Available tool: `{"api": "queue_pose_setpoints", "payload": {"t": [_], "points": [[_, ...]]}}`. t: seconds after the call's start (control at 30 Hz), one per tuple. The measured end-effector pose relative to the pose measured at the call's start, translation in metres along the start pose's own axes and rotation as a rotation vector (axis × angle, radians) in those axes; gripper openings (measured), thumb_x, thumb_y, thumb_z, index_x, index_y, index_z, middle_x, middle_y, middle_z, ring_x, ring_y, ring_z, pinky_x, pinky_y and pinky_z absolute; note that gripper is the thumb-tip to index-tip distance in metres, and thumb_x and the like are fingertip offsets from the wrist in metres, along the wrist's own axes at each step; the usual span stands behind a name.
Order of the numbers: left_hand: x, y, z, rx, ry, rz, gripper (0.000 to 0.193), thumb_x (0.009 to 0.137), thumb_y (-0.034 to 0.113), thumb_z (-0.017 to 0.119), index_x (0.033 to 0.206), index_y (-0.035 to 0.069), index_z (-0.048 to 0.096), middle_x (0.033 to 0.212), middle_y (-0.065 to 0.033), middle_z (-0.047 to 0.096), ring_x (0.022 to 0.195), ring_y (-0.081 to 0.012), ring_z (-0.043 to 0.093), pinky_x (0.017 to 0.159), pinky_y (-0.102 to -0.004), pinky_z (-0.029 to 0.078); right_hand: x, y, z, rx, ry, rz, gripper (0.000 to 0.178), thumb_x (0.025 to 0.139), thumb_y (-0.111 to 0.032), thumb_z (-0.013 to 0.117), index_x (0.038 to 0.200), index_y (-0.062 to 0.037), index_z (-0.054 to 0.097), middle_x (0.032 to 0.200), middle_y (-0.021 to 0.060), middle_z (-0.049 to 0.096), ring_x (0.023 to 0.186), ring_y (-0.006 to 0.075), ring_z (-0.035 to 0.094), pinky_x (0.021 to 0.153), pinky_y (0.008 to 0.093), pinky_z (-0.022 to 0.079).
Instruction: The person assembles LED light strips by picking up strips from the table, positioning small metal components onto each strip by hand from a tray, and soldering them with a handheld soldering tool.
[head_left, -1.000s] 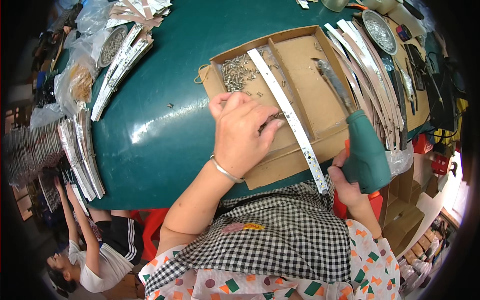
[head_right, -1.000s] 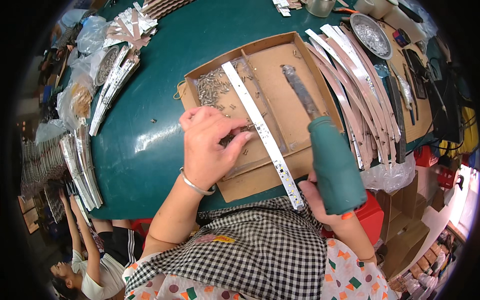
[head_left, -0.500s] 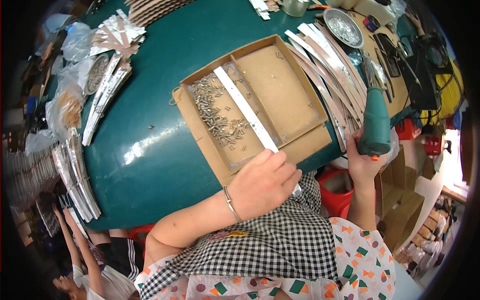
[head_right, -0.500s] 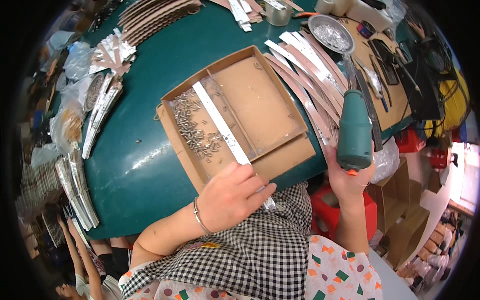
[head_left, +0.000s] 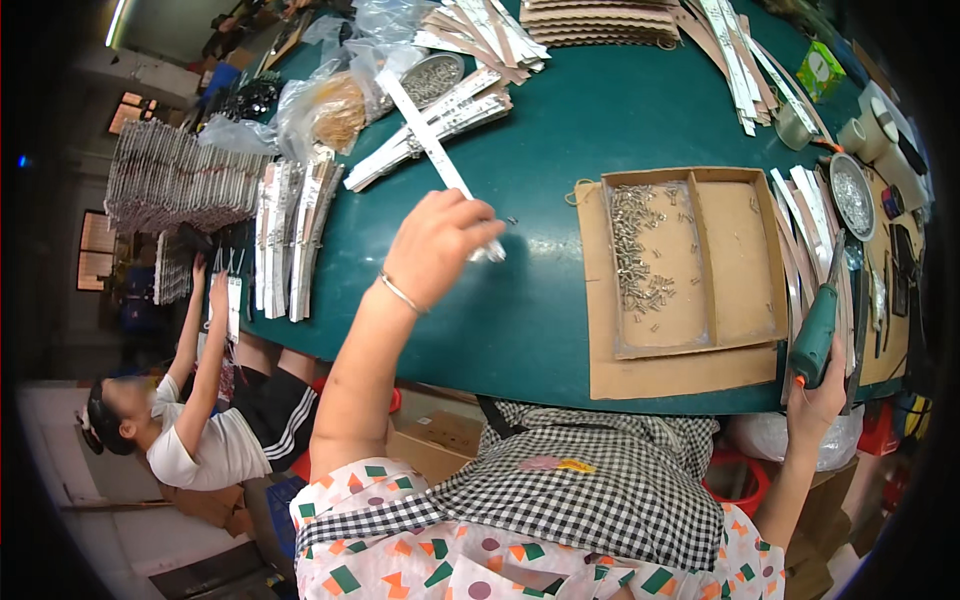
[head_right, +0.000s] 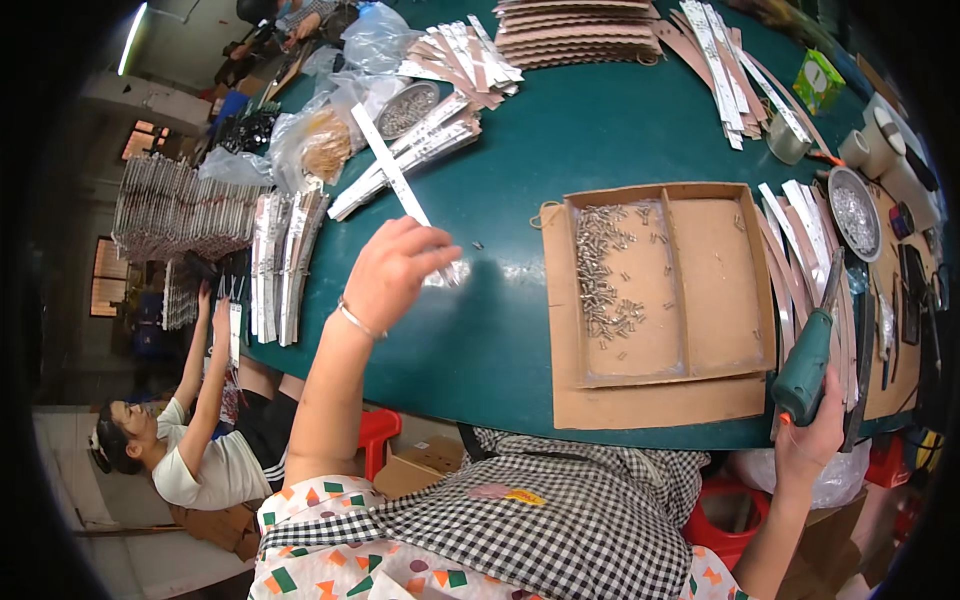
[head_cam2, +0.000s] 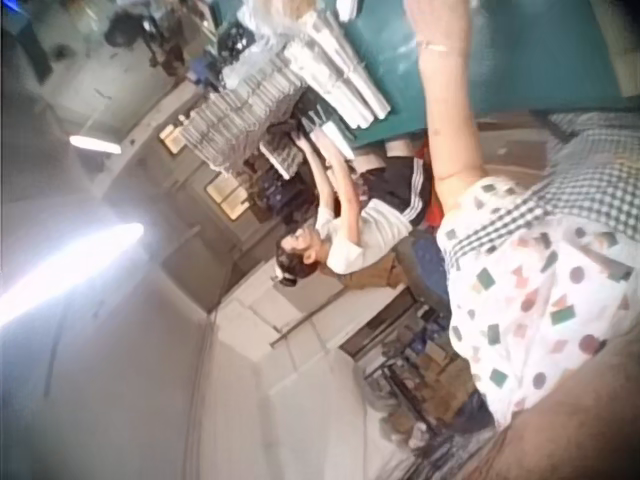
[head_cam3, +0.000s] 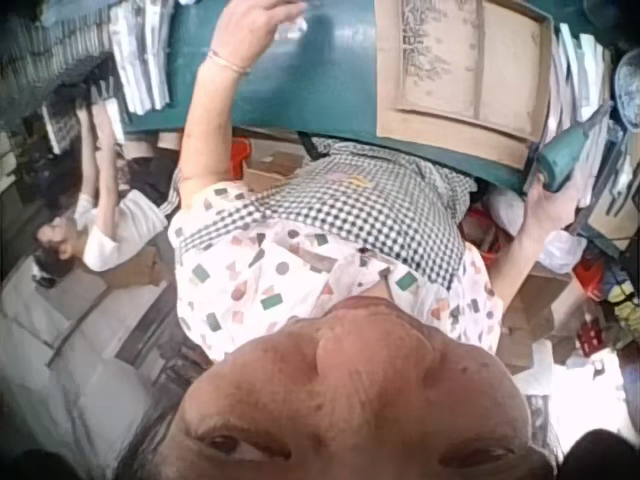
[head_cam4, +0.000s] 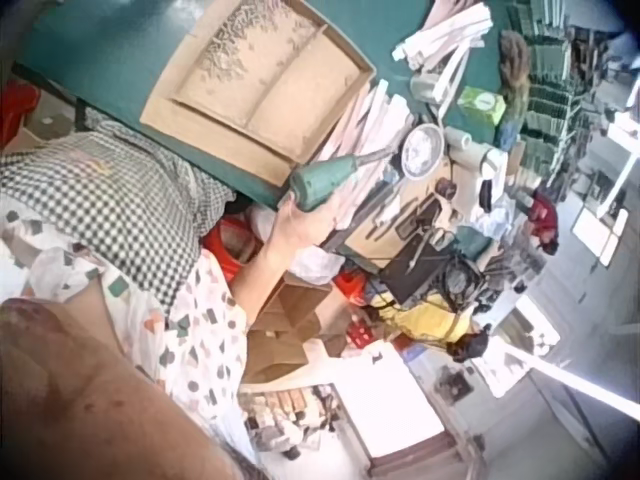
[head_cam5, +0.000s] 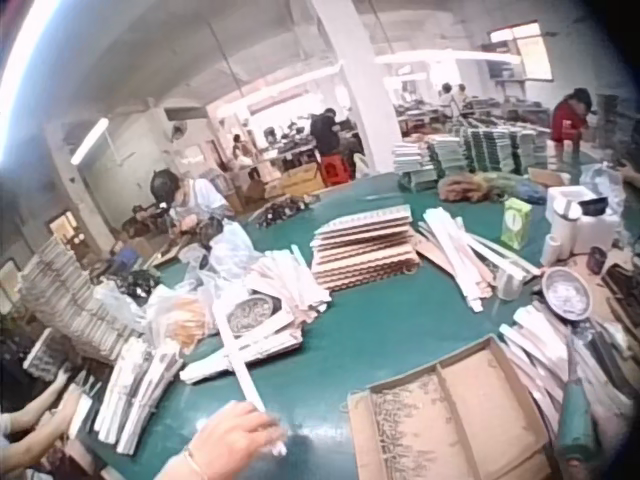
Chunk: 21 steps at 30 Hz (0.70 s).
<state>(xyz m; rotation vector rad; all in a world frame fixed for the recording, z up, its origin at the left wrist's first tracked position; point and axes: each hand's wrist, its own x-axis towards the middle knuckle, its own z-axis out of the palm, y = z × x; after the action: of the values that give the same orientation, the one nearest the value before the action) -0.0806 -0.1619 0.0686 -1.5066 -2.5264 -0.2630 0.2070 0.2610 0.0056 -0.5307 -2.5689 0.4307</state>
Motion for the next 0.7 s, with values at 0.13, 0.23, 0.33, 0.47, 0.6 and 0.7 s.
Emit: {"api": "queue_pose_setpoints", "payload": {"t": [0.13, 0.23, 0.33, 0.47, 0.6, 0.7], "points": [[-0.041, -0.050, 0.025, 0.046, -0.019, -0.074, 0.031, 0.068, -0.004, 0.062, 0.096, 0.008, 0.071, 0.099, -0.0052, 0.067, 0.086, -0.0253, 0.060, 0.078, -0.0365, 0.050, 0.003, 0.002, -0.003, 0.028, -0.066, -0.020, 0.065, 0.070, 0.011, 0.068, 0.132, 0.0015, 0.050, 0.117, 0.0211, 0.062, 0.107, 0.0352, 0.062, 0.093, 0.0377, 0.048], [-0.054, -0.046, 0.031, -0.038, 0.009, -0.182, 0.031, 0.071, -0.007, 0.058, 0.094, 0.009, 0.072, 0.108, -0.0042, 0.066, 0.090, -0.0245, 0.059, 0.079, -0.0354, 0.048, 0.000, 0.014, -0.006, 0.027, -0.050, -0.013, 0.062, 0.074, 0.010, 0.065, 0.133, 0.0018, 0.048, 0.117, 0.0217, 0.062, 0.106, 0.0343, 0.062, 0.091, 0.0352, 0.047], [-0.053, -0.025, 0.027, 0.017, 0.099, -0.253, 0.031, 0.068, -0.005, 0.062, 0.095, 0.009, 0.070, 0.108, -0.0052, 0.065, 0.089, -0.0244, 0.059, 0.075, -0.0363, 0.047, -0.006, 0.022, -0.008, 0.014, 0.019, 0.015, 0.054, 0.081, 0.007, 0.064, 0.133, 0.0021, 0.049, 0.110, 0.0173, 0.063, 0.097, 0.0267, 0.064, 0.088, 0.0316, 0.047], [-0.035, 0.008, 0.039, -0.077, 0.253, -0.363, 0.023, 0.072, -0.002, 0.069, 0.093, 0.008, 0.069, 0.091, -0.0048, 0.068, 0.081, -0.0256, 0.061, 0.072, -0.0368, 0.046, -0.015, 0.008, -0.013, 0.424, 0.052, 0.195, 0.040, 0.087, 0.006, 0.062, 0.126, 0.0039, 0.053, 0.092, 0.0050, 0.055, 0.086, 0.0118, 0.055, 0.087, 0.0277, 0.045], [-0.019, 0.016, 0.055, -0.108, 0.215, -0.481, 0.016, 0.074, 0.004, 0.071, 0.090, 0.007, 0.069, 0.083, -0.0067, 0.066, 0.077, -0.0269, 0.060, 0.069, -0.0375, 0.047, -0.013, -0.031, -0.021, 0.621, 0.150, 0.322, 0.048, 0.082, 0.011, 0.061, 0.129, 0.0070, 0.050, 0.093, 0.0050, 0.053, 0.094, 0.0143, 0.054, 0.090, 0.0291, 0.044], [-0.006, 0.016, 0.067, -0.209, 0.234, -0.587, 0.014, 0.074, 0.004, 0.071, 0.088, 0.006, 0.069, 0.084, -0.0081, 0.065, 0.082, -0.0296, 0.059, 0.074, -0.0398, 0.047, -0.022, -0.066, -0.020, 0.882, 0.131, 0.366, 0.071, 0.074, 0.016, 0.062, 0.140, 0.0077, 0.037, 0.085, 0.0057, 0.048, 0.082, 0.0156, 0.052, 0.081, 0.0287, 0.045]]}}
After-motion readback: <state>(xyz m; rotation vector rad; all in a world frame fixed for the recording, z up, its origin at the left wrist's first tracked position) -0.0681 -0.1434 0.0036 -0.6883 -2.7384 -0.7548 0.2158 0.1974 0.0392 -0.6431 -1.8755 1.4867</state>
